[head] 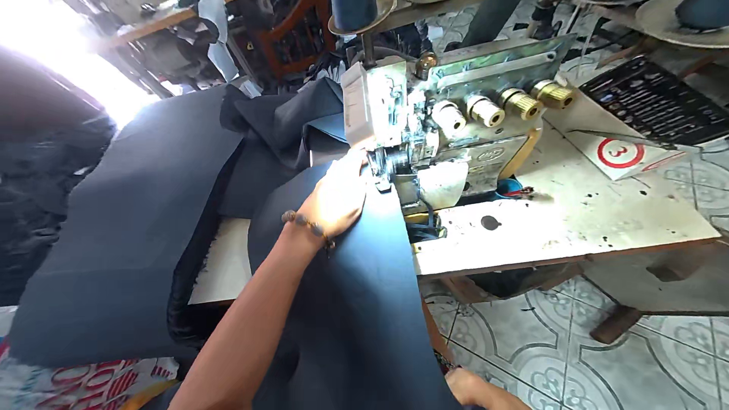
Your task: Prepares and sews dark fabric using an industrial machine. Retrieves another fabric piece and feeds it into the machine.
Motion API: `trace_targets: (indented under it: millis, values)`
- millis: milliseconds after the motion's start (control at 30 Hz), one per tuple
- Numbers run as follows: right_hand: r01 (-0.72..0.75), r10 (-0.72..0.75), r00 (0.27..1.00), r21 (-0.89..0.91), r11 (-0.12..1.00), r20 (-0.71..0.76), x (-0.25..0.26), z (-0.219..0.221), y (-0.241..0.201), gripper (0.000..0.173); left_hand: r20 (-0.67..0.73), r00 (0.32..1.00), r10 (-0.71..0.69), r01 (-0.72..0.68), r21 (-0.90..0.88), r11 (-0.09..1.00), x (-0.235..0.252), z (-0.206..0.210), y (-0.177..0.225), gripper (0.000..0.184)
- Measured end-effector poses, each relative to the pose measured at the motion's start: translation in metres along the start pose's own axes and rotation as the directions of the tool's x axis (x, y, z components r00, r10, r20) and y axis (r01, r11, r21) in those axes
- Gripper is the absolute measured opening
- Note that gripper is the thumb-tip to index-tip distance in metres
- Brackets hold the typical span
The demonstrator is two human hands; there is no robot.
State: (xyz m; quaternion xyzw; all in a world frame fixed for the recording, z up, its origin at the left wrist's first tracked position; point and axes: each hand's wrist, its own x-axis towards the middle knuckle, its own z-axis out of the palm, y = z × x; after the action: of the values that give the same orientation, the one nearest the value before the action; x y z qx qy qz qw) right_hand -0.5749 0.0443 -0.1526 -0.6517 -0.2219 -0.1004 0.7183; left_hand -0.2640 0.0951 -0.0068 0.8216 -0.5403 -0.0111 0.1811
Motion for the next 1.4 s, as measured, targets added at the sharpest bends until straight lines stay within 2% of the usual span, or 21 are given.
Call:
trace_targets:
  millis: [100,167,233,300,367,400,433,500,567,633,667,733,767,800,867,967,1100,1200,1233,1333,1400]
  values:
    - [0.013,-0.016,0.989,-0.024,1.0,-0.147,0.012,-0.005,0.009,0.021,-0.004,1.0,0.011,-0.011,0.059,0.998,0.027,0.0,-0.018,0.038]
    - [-0.006,-0.017,0.963,-0.086,0.996,-0.268,0.019,-0.006,0.017,0.015,0.021,0.997,-0.079,0.078,0.052,0.996,0.045,-0.003,-0.026,0.045]
    - [-0.081,0.028,0.92,-0.12,0.989,-0.39,0.029,-0.007,0.022,0.015,0.017,0.991,-0.13,0.13,-0.004,0.991,0.062,-0.005,-0.036,0.059]
    - [-0.162,0.091,0.864,-0.104,0.981,-0.495,0.042,-0.01,0.023,0.018,-0.027,0.984,-0.178,0.177,-0.044,0.983,0.081,-0.003,-0.048,0.081]
    - [-0.224,0.13,0.815,-0.101,0.969,-0.564,0.057,-0.014,0.021,0.02,-0.097,0.968,-0.233,0.242,0.097,0.965,0.104,0.003,-0.066,0.1]
    - [-0.24,0.131,0.796,-0.11,0.964,-0.59,0.064,-0.015,0.021,0.02,-0.136,0.962,-0.238,0.259,0.175,0.95,0.11,0.006,-0.076,0.101]
    - [-0.25,0.124,0.78,-0.123,0.96,-0.613,0.071,-0.017,0.022,0.02,-0.166,0.956,-0.243,0.275,0.212,0.938,0.106,0.003,-0.074,0.089]
    - [-0.246,0.117,0.753,-0.113,0.963,-0.647,0.082,-0.022,0.023,0.019,-0.181,0.936,-0.303,0.33,0.149,0.932,0.061,-0.012,-0.042,0.058]
    - [-0.258,0.151,0.748,-0.074,0.963,-0.646,0.088,-0.027,0.021,0.022,-0.189,0.925,-0.33,0.335,-0.003,0.942,-0.023,-0.009,-0.022,0.067]
    - [-0.298,0.206,0.78,-0.061,0.953,-0.591,0.092,-0.036,0.014,0.022,-0.224,0.911,-0.347,0.339,-0.072,0.938,-0.11,0.016,-0.027,0.081]
    - [-0.323,0.24,0.802,-0.06,0.944,-0.546,0.093,-0.041,0.011,0.021,-0.246,0.907,-0.341,0.342,-0.042,0.939,-0.146,0.028,-0.032,0.07]
    - [-0.37,0.324,0.839,-0.022,0.929,-0.437,0.093,-0.052,0.006,0.019,-0.311,0.892,-0.327,0.352,0.028,0.935,-0.193,0.038,-0.042,0.031]
    - [-0.369,0.352,0.852,0.032,0.929,-0.388,0.095,-0.055,0.007,0.017,-0.333,0.887,-0.319,0.364,0.082,0.928,-0.2,0.03,-0.042,0.021]
    - [-0.349,0.365,0.861,0.111,0.931,-0.354,0.098,-0.056,0.007,0.016,-0.329,0.888,-0.321,0.384,0.147,0.912,-0.199,0.016,-0.04,0.019]
    - [-0.253,0.347,0.868,0.284,0.925,-0.356,0.11,-0.055,0.008,0.017,-0.313,0.882,-0.351,0.431,0.24,0.87,-0.175,-0.015,-0.036,0.024]
    - [-0.099,0.349,0.83,0.502,0.859,-0.435,0.139,-0.042,0.01,0.018,-0.296,0.833,-0.467,0.536,0.227,0.813,-0.117,-0.052,-0.043,0.029]
    - [0.104,0.414,0.708,0.665,0.74,-0.572,0.179,-0.026,0.006,0.023,-0.267,0.789,-0.553,0.597,0.126,0.792,-0.027,-0.074,-0.057,0.037]
    - [0.105,0.433,0.657,0.644,0.758,-0.617,0.197,-0.022,0.002,0.046,-0.196,0.767,-0.611,0.632,0.068,0.772,0.032,-0.081,-0.05,0.041]
    - [0.078,0.423,0.665,0.62,0.781,-0.615,0.198,-0.023,0.002,0.047,-0.177,0.764,-0.621,0.637,0.052,0.769,0.046,-0.081,-0.046,0.041]
    - [-0.056,0.329,0.776,0.461,0.886,-0.538,0.193,-0.028,0.011,0.042,-0.196,0.79,-0.581,0.596,0.027,0.802,0.069,-0.071,-0.05,0.04]
    - [-0.134,0.217,0.835,0.196,0.971,-0.506,0.186,-0.031,0.018,0.036,-0.23,0.87,-0.436,0.45,0.009,0.893,0.072,-0.061,-0.071,0.043]
